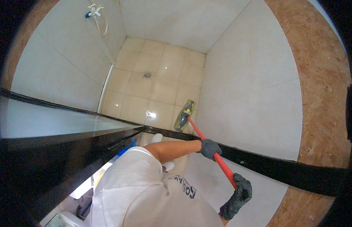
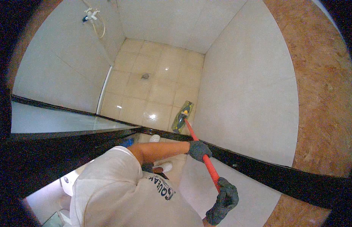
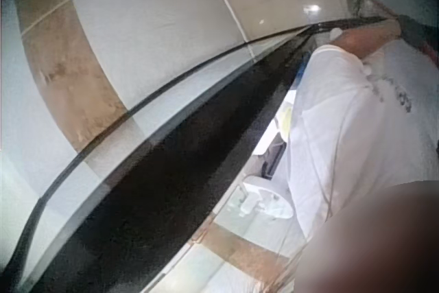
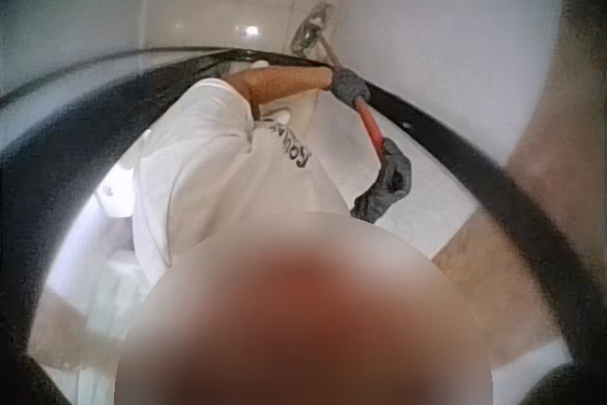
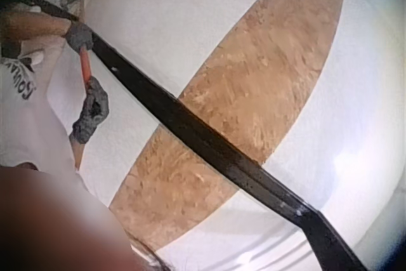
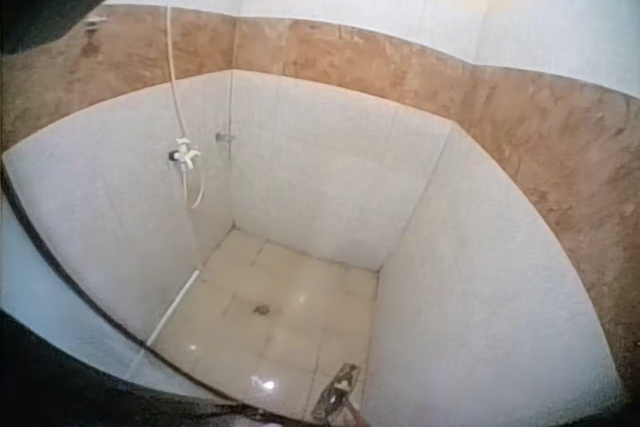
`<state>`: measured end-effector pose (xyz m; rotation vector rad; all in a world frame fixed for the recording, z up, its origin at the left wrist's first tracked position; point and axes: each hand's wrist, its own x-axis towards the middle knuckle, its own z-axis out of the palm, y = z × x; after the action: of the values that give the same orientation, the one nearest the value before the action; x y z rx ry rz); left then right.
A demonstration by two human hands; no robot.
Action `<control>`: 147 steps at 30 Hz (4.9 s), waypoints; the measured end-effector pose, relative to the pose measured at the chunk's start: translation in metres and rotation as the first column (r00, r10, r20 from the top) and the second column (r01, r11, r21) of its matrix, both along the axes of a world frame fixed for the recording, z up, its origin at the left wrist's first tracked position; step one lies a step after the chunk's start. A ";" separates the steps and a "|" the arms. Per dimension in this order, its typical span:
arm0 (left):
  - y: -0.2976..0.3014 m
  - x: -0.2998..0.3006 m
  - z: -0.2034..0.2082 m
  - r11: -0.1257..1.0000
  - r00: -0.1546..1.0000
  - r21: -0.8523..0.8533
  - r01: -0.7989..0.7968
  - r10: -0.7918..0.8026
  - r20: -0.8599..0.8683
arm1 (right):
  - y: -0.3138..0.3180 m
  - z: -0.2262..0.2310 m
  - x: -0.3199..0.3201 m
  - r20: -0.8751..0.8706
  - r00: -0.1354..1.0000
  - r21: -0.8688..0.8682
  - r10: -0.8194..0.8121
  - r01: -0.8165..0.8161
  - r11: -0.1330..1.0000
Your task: The person cleans a bathroom by first pouring a yellow cleaning liquid from a large bottle into the toilet bowl. They then use a flat mop with a red handle to mop the tiled floor in the shower area and the main bathroom floor.
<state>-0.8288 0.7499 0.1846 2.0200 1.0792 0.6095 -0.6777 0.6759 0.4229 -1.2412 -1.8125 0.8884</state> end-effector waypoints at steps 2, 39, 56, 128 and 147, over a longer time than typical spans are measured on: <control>0.001 -0.005 0.000 1.000 1.000 -0.019 -0.012 0.012 0.006 | 0.004 -0.001 -0.010 0.058 0.998 0.017 -0.027 0.026 1.000; -0.010 -0.092 0.060 0.991 0.982 -0.064 -0.117 0.106 -0.154 | 0.046 0.055 0.000 0.224 0.966 0.029 0.127 -0.136 0.990; 0.095 -0.132 -0.113 0.916 0.933 0.214 -0.340 0.357 -0.042 | 0.062 -0.071 -0.102 -0.034 0.991 -0.045 0.131 -0.132 0.990; 0.047 -0.160 -0.074 0.902 0.893 0.045 -0.429 0.431 -0.128 | 0.076 -0.092 -0.107 -0.276 0.927 -0.073 0.256 -0.286 0.956; -0.084 0.028 0.072 0.650 0.768 0.409 -0.640 0.564 0.304 | -0.021 0.034 0.065 -0.389 0.921 0.321 -0.012 0.148 0.935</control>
<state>-0.8011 0.6655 0.2567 1.9361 1.6499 1.5052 -0.6131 0.6551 0.4567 -0.8438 -1.5090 0.6712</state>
